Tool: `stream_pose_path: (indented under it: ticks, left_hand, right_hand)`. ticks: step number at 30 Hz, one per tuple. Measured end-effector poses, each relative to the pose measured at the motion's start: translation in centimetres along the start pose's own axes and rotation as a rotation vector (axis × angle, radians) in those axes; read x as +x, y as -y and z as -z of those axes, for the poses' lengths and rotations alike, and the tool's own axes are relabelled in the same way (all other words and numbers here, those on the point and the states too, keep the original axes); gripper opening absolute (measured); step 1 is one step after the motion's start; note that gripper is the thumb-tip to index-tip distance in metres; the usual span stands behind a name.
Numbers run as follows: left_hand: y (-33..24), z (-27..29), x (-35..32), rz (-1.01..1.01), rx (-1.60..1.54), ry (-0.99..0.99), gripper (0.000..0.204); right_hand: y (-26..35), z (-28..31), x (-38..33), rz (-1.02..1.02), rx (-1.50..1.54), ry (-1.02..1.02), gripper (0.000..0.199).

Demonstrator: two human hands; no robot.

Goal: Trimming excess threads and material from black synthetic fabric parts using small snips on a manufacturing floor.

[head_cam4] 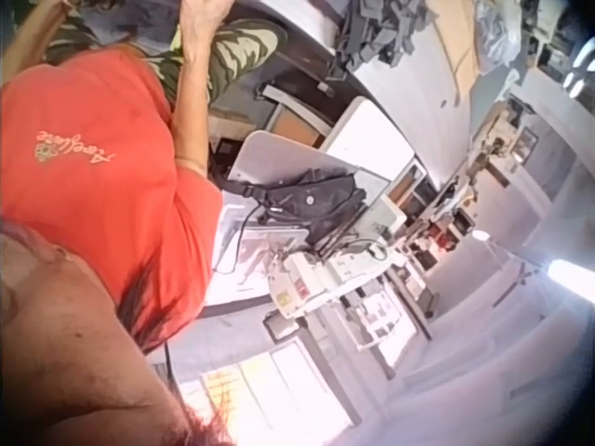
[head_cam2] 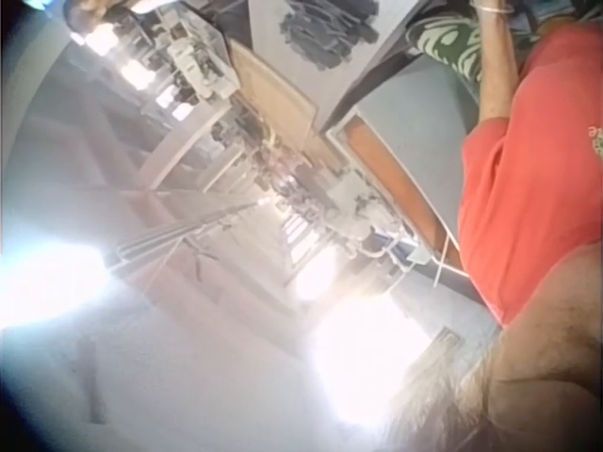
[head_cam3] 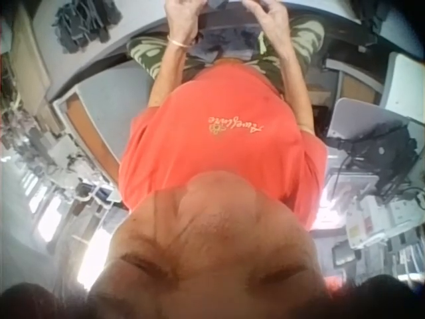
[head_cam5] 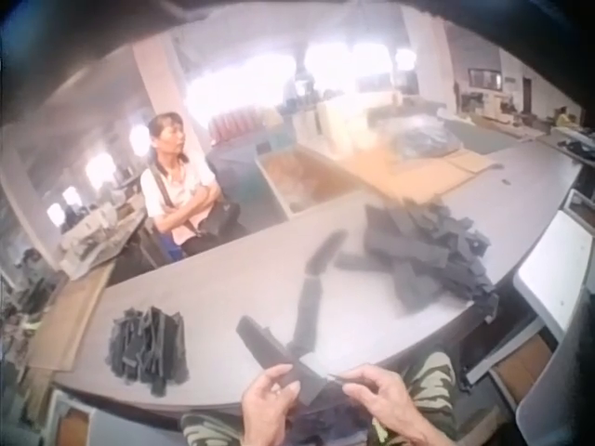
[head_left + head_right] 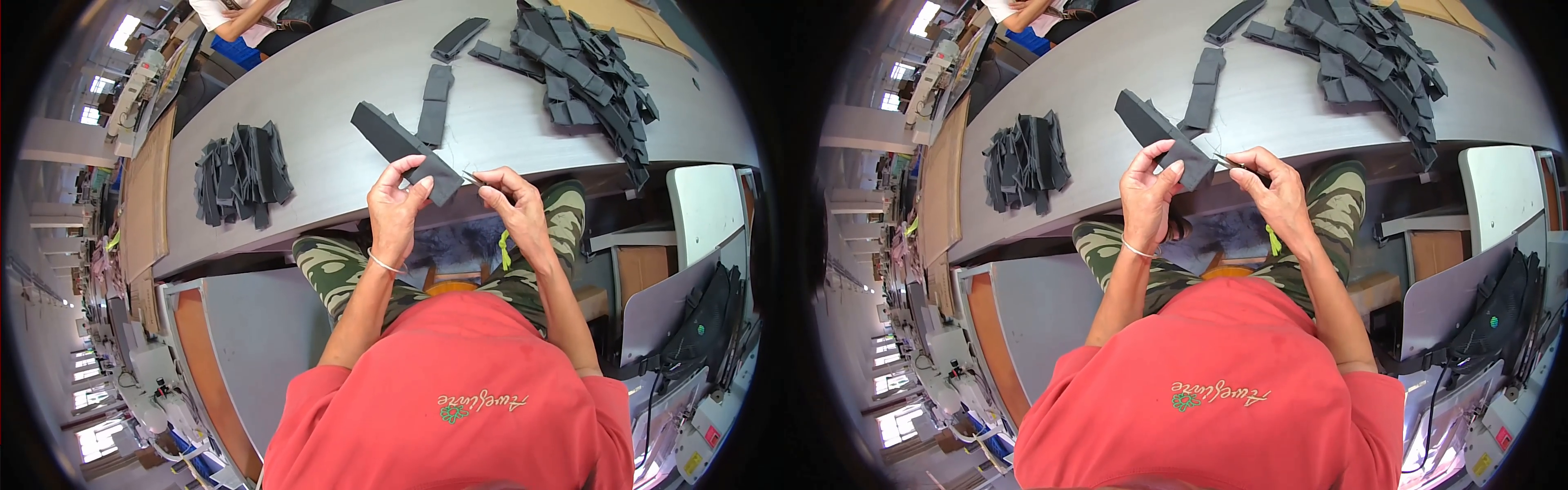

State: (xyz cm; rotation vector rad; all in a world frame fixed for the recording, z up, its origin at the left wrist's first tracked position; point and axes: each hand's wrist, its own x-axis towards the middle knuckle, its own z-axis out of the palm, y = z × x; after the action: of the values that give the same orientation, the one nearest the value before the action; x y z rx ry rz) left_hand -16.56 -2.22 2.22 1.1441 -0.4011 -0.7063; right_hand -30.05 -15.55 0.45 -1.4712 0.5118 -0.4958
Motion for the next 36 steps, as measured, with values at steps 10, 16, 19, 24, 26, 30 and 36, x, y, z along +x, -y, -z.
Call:
stream_pose_path:
  ticks: [10,16,19,24,26,30,36]
  left_hand:
    - [0.6,0.2,0.0,0.041,-0.143,0.023,0.029]
    - [0.9,0.4,0.1,0.06,-0.276,0.053,0.031]
    - [1.0,0.5,-0.1,0.051,-0.317,0.093,0.03]
    - [1.5,0.3,0.2,0.08,-0.447,0.165,0.03]
    - [2.0,0.5,0.2,0.135,-0.492,0.134,0.025]
    - [1.6,0.2,0.2,0.227,-0.722,0.137,0.019]
    - [1.8,0.4,0.9,0.297,-0.802,0.213,0.044]
  right_hand:
    - [0.4,-0.1,0.0,0.064,-0.039,-0.016,0.016]
    - [1.5,-0.9,-0.3,0.138,0.161,-0.098,0.02]
    - [1.7,-0.8,-0.3,0.013,0.07,0.006,0.026]
    - [0.2,-1.8,0.4,0.093,0.013,-0.005,0.023]
    - [0.1,-2.0,0.2,0.198,-0.144,-0.051,0.018]
    - [1.7,-3.0,-0.9,0.264,-0.288,-0.106,0.023]
    - [1.9,-4.4,-2.2,0.417,-0.285,0.053,0.027]
